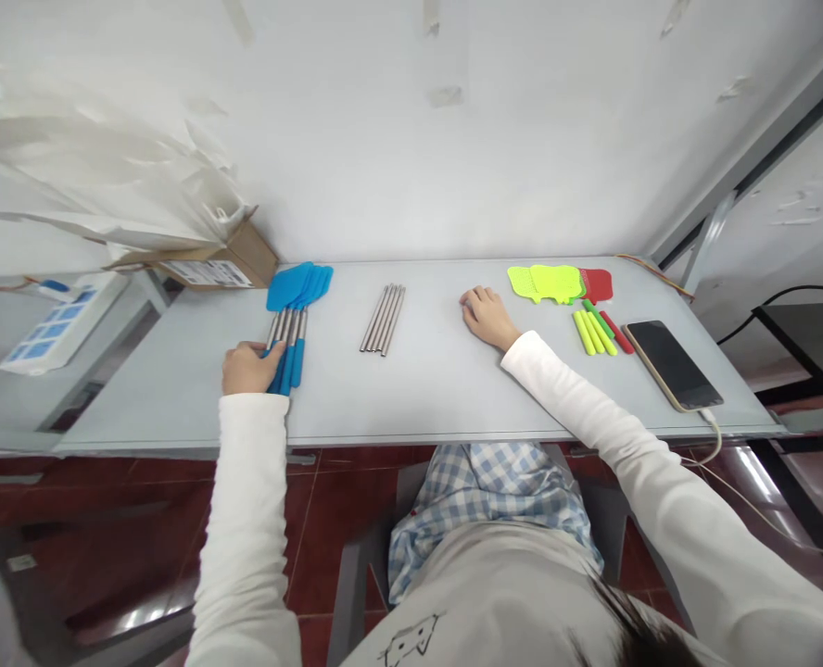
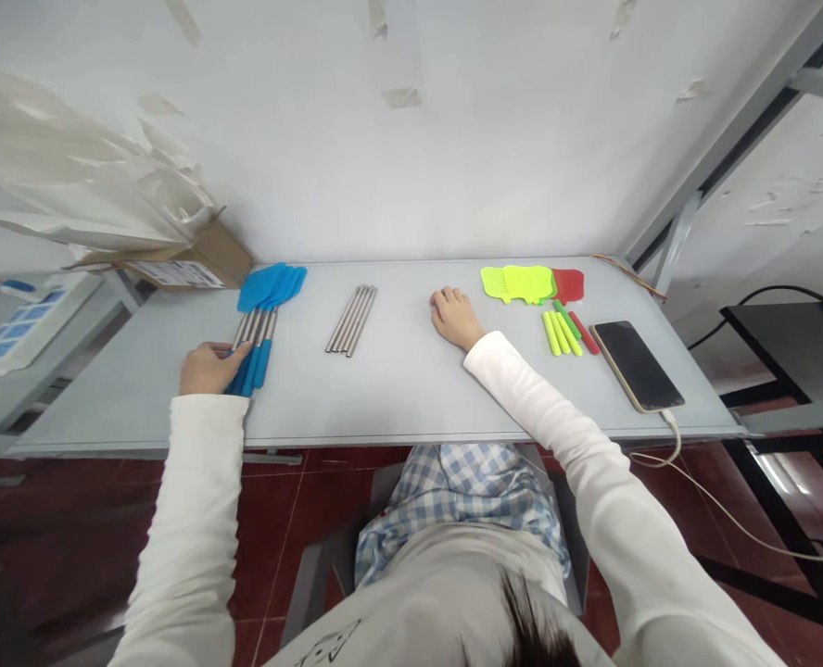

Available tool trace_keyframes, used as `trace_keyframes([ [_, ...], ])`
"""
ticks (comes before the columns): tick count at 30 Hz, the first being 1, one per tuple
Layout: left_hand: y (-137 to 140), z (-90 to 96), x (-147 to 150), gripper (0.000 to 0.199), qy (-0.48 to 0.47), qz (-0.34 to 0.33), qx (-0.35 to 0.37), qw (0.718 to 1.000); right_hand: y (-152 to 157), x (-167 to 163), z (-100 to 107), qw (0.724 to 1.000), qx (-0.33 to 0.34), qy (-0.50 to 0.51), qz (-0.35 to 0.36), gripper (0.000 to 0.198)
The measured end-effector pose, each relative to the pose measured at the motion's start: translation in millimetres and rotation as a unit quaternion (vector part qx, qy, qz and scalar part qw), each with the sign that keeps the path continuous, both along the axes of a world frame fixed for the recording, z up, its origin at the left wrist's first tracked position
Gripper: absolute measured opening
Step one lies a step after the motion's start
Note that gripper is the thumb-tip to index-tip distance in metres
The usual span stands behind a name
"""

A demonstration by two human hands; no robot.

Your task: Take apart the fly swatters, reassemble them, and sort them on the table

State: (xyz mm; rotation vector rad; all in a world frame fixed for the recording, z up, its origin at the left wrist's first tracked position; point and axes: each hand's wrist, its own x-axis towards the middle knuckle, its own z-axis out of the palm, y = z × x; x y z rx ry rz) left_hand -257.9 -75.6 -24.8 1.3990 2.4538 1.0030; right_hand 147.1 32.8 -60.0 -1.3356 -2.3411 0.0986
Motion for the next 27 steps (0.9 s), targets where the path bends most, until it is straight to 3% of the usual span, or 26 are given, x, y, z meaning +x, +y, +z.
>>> trace_keyframes([
  [3, 1.1, 4.9, 2.4, 0.034, -0.017, 0.076, -0.056, 0.995, 0.1, -0.5, -0.5, 1.0, 0.004, 0.0, -0.002, 0.028],
  [9, -3.5, 27.5, 20.7, 0.032, 0.01, 0.104, 0.048, 0.993, 1.7, 0.6, -1.1, 1.0, 0.0, 0.007, -0.004, 0.027],
  [11, -6.6, 34.9, 36.5, 0.027, 0.003, 0.077, 0.09, 0.993, 0.7, 1.3, 1.4, 1.0, -0.016, 0.022, 0.0, 0.026],
  [14, -12.5, 42.5, 82.5, 0.021, -0.1, -0.027, 0.134, 0.985, -6.2, -1.3, 10.9, 0.989, -0.07, 0.123, 0.036, 0.026],
  [16, -16.1, 42.3, 126.5, 0.022, -0.213, -0.116, 0.146, 0.959, -14.3, -6.4, 21.6, 0.952, -0.142, 0.259, 0.077, 0.033],
  [19, -19.8, 34.9, 196.5, 0.028, -0.331, -0.25, 0.094, 0.905, -26.2, -14.1, 41.0, 0.837, -0.256, 0.469, 0.117, 0.054],
  [21, -20.0, 29.2, 235.8, 0.031, -0.392, -0.326, 0.029, 0.86, -30.8, -14.4, 52.2, 0.772, -0.284, 0.558, 0.112, 0.063],
  [24, -13.7, 26.2, 277.9, 0.036, -0.464, -0.389, -0.029, 0.795, -33.6, -5.1, 61.3, 0.729, -0.261, 0.63, 0.063, 0.059],
  [27, 2.8, 30.0, 305.1, 0.028, -0.562, -0.39, -0.052, 0.727, -36.2, 7.3, 62.9, 0.719, -0.266, 0.642, 0.007, 0.052],
])
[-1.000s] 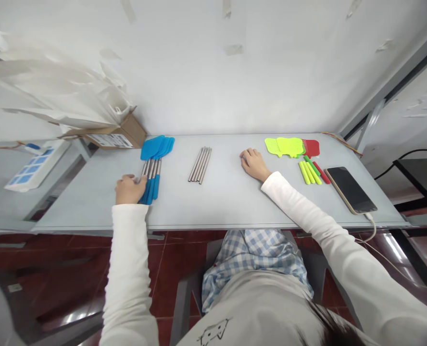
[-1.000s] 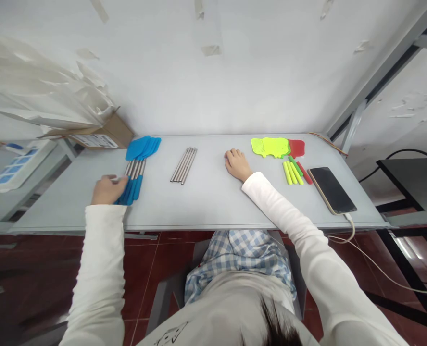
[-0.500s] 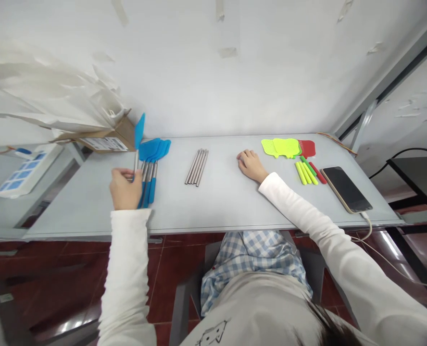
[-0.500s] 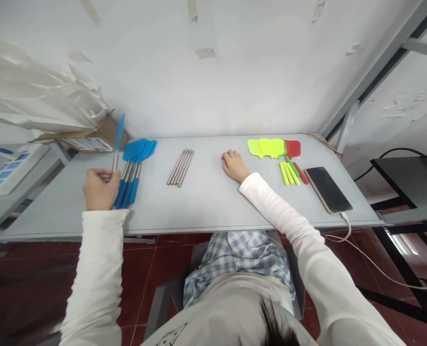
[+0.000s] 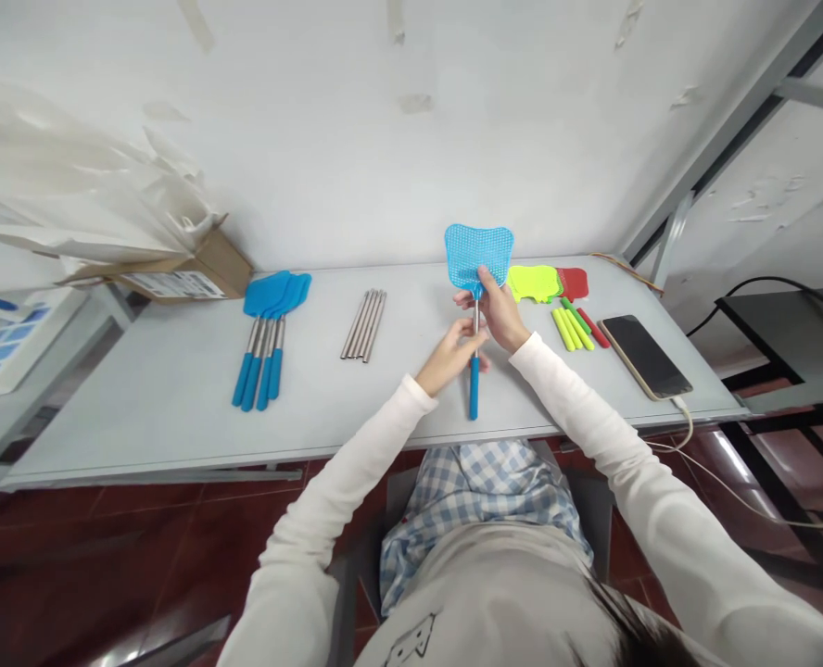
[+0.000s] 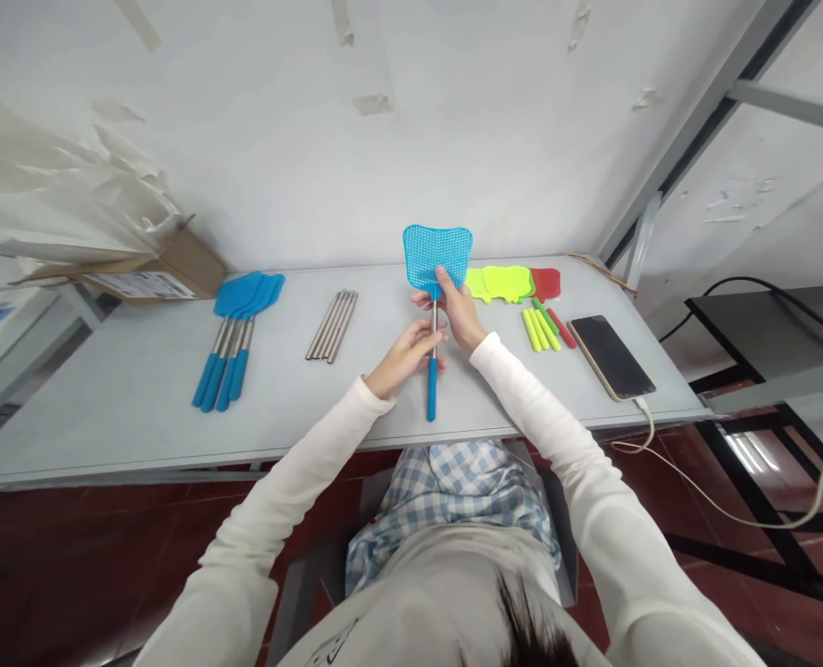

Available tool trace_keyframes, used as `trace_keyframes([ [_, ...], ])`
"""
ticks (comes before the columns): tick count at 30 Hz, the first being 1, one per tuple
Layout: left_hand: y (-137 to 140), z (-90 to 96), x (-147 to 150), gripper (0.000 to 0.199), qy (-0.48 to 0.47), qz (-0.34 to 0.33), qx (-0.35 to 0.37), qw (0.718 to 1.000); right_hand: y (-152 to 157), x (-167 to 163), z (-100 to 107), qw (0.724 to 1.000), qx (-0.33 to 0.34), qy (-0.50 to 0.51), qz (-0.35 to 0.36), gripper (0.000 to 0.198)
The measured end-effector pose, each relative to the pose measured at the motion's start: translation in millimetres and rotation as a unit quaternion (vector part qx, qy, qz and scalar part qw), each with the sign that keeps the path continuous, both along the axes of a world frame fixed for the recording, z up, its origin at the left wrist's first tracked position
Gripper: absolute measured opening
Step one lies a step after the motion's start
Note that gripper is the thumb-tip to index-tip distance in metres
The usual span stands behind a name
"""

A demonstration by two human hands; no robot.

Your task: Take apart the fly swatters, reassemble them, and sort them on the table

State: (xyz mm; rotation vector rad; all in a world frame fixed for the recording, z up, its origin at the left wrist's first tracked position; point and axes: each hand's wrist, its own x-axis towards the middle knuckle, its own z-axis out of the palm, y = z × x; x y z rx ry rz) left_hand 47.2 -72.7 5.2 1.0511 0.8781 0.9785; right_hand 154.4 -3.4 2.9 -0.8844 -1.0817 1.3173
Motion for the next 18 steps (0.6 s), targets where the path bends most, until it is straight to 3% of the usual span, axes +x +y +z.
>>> trace_keyframes([
  [4, 26.5, 3.1, 22.8, 0.019, -0.108, 0.052, -0.048, 0.992, -1.5, 6.8, 0.4, 0.999, -0.051, -0.018, -0.001, 0.047],
  [9, 35.7, 0.3, 33.4, 0.026, -0.08, 0.101, -0.076, 0.989, 8.7, 7.9, 0.4, 0.998, -0.024, -0.058, -0.029, 0.048],
  [18, 26.7, 10.1, 33.2, 0.029, -0.09, 0.139, -0.109, 0.98, 19.2, -8.0, -1.0, 0.99, -0.115, -0.065, -0.057, 0.048],
])
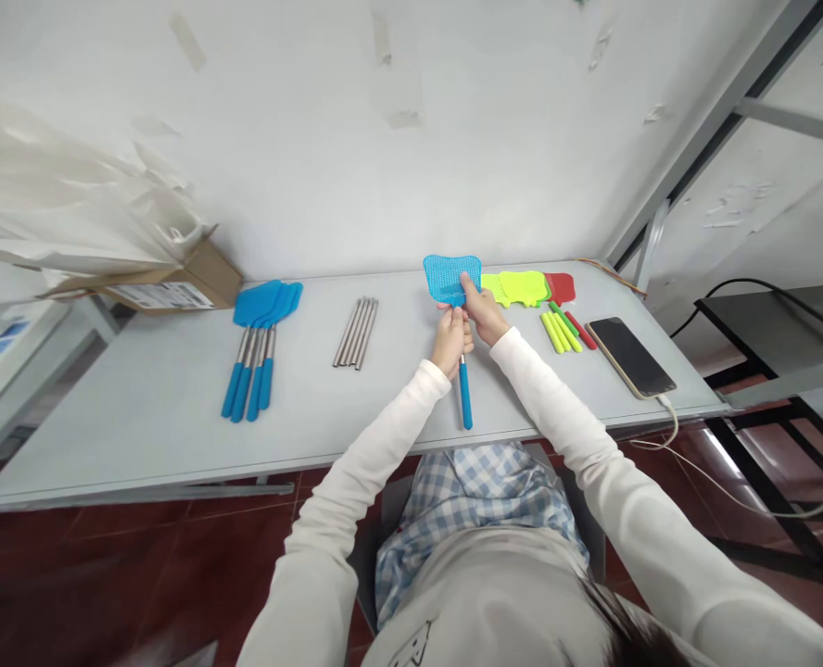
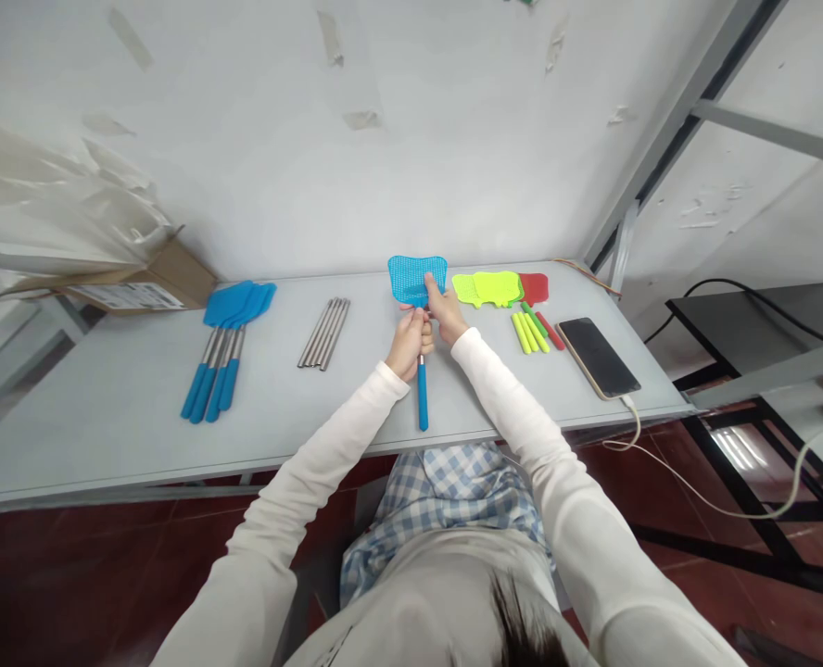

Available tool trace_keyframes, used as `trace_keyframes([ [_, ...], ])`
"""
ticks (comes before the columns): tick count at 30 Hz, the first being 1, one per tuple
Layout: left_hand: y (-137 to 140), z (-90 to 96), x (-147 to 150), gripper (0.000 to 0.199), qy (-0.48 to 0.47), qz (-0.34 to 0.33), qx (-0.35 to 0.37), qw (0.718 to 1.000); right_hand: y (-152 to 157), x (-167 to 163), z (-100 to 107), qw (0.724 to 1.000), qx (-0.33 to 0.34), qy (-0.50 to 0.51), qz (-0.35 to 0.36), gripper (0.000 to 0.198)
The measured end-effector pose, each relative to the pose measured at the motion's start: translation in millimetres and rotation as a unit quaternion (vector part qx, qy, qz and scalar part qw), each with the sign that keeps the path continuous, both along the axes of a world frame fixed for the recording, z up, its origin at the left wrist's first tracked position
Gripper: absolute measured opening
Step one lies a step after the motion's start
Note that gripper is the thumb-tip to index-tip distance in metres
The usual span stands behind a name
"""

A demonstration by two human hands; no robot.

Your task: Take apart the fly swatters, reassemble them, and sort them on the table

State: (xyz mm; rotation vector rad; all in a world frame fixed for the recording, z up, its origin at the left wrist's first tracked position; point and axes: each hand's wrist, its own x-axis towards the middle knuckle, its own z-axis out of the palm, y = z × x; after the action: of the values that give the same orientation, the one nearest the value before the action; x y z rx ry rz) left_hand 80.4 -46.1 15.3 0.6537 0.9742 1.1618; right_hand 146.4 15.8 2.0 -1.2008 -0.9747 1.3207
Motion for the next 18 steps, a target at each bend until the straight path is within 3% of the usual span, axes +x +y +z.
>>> trace_keyframes([
  [6, -2.9, 6.0, -1.3, 0.032, -0.008, 0.007, -0.012, 1.0, 20.7, -6.1, 3.7, 0.999, -0.025, -0.003, -0.03, 0.048],
  [12, -11.8, 15.8, -7.7, 0.03, -0.064, -0.015, -0.013, 0.998, 30.0, -5.3, 17.3, 0.998, 0.034, -0.027, -0.055, 0.053],
  [18, 7.6, 26.8, -32.0, 0.029, -0.139, -0.143, -0.034, 0.979, 10.4, -5.0, 19.2, 0.995, 0.066, -0.009, -0.078, 0.052],
])
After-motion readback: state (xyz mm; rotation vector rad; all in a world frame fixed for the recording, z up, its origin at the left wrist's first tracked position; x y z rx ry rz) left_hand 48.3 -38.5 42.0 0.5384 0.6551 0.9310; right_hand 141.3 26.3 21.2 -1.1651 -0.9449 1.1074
